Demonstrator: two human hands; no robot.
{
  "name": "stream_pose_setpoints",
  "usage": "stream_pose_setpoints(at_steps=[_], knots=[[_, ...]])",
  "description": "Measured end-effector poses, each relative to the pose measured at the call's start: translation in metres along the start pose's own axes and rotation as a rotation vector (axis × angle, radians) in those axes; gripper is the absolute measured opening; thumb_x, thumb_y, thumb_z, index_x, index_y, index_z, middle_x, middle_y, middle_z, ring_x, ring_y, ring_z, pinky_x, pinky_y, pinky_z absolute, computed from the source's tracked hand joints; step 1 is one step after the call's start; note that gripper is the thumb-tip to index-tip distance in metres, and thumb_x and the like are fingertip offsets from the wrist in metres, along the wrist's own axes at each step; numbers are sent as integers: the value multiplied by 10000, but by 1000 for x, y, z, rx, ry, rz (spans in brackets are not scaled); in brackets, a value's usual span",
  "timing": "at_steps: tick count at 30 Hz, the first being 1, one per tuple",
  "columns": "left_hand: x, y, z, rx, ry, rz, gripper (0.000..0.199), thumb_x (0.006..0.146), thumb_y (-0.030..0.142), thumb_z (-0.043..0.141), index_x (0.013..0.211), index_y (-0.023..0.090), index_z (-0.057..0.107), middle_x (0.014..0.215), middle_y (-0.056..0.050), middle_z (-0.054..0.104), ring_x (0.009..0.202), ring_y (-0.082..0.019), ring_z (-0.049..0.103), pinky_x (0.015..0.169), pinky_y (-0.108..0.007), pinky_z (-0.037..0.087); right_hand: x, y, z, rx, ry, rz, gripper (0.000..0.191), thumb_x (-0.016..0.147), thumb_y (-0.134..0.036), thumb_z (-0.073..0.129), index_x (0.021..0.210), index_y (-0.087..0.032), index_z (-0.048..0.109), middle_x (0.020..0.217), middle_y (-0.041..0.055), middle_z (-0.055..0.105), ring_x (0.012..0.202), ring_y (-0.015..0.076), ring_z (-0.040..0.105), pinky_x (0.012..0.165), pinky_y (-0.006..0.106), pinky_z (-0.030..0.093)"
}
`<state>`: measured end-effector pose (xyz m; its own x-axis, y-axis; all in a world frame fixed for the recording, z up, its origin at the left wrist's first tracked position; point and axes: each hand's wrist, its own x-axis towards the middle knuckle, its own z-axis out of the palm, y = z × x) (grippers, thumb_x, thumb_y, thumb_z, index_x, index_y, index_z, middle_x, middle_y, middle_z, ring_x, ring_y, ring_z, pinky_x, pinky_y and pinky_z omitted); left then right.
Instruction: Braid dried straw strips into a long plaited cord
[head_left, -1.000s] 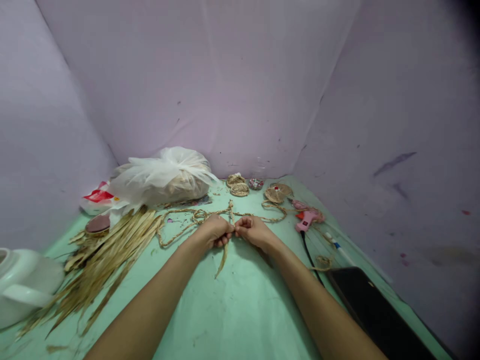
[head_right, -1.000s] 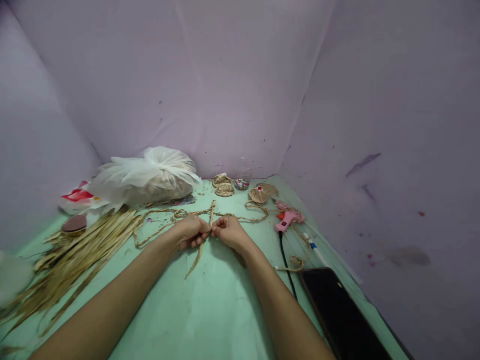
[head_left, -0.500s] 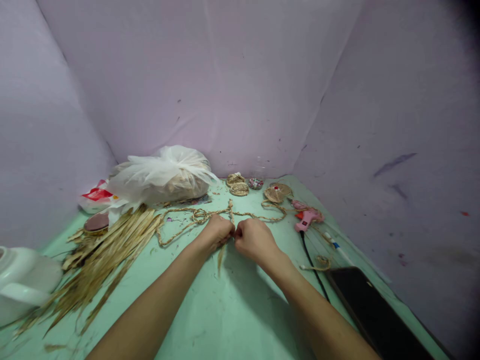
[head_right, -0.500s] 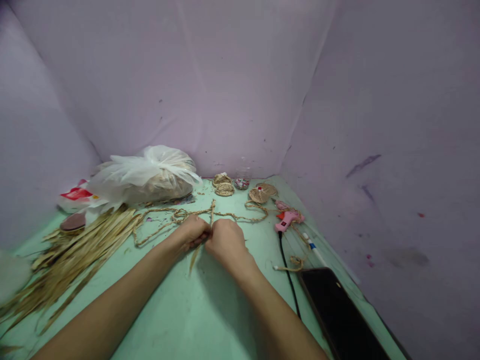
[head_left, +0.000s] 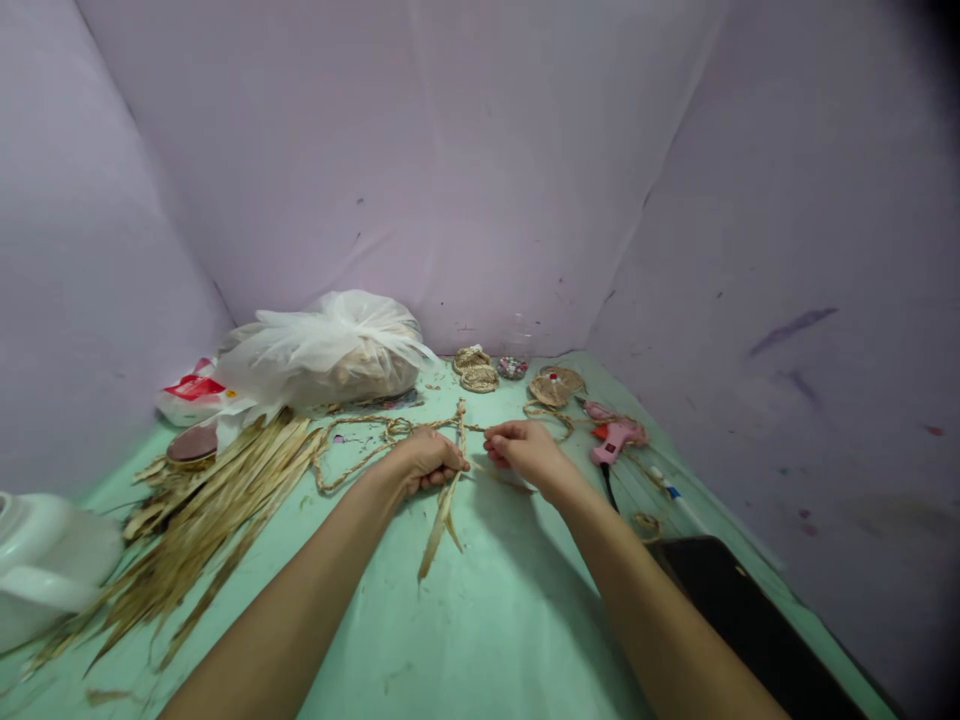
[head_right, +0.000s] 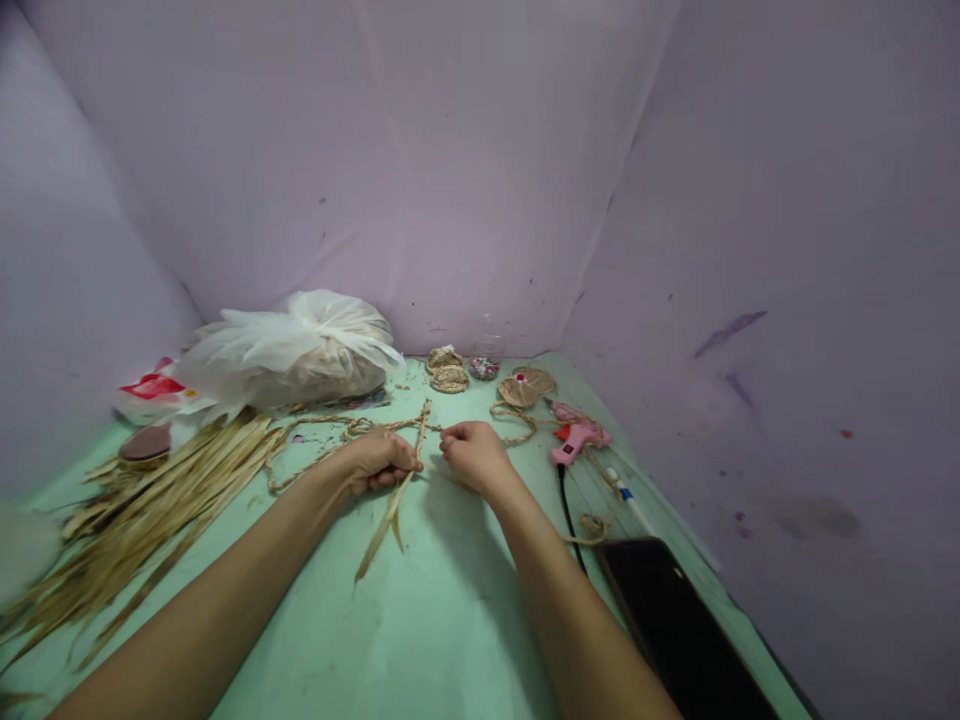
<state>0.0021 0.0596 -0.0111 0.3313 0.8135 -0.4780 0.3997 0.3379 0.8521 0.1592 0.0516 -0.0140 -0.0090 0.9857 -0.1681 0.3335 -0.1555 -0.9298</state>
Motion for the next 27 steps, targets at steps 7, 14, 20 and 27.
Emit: stream_pose_setpoints(at_steps=[7, 14, 20, 27], knots=[[-2, 3, 2, 102, 36, -18, 69, 530, 182, 489, 475, 145, 472, 362, 45, 372, 295, -48, 280, 318, -191, 158, -4, 6, 28, 12, -131, 58, 107, 618, -167, 491, 517, -147, 520, 380, -55, 401, 352, 46, 295, 378, 192, 205], [-17, 18, 0, 330, 97, 47, 89, 544, 155, 525, 461, 123, 533, 363, 12, 440, 308, -64, 309, 339, -209, 225, -3, 10, 23, 61, -130, 35, 91, 591, -197, 522, 522, -137, 516, 412, -53, 422, 372, 41, 295, 373, 191, 183], [-24, 18, -20, 381, 12, 40, 50, 550, 161, 545, 543, 122, 575, 421, 0, 517, 326, -57, 321, 344, -192, 233, -6, 12, 23, 126, -162, 49, 100, 592, -201, 524, 515, -140, 505, 387, -62, 394, 349, 35, 238, 351, 194, 129], [-58, 38, -69, 367, 281, 85, 164, 594, 280, 583, 634, 127, 625, 556, -26, 591, 372, -52, 358, 371, -183, 269, -9, 7, 22, 113, -150, 106, 124, 610, -225, 541, 526, -144, 501, 383, -65, 396, 329, 33, 232, 344, 199, 126]])
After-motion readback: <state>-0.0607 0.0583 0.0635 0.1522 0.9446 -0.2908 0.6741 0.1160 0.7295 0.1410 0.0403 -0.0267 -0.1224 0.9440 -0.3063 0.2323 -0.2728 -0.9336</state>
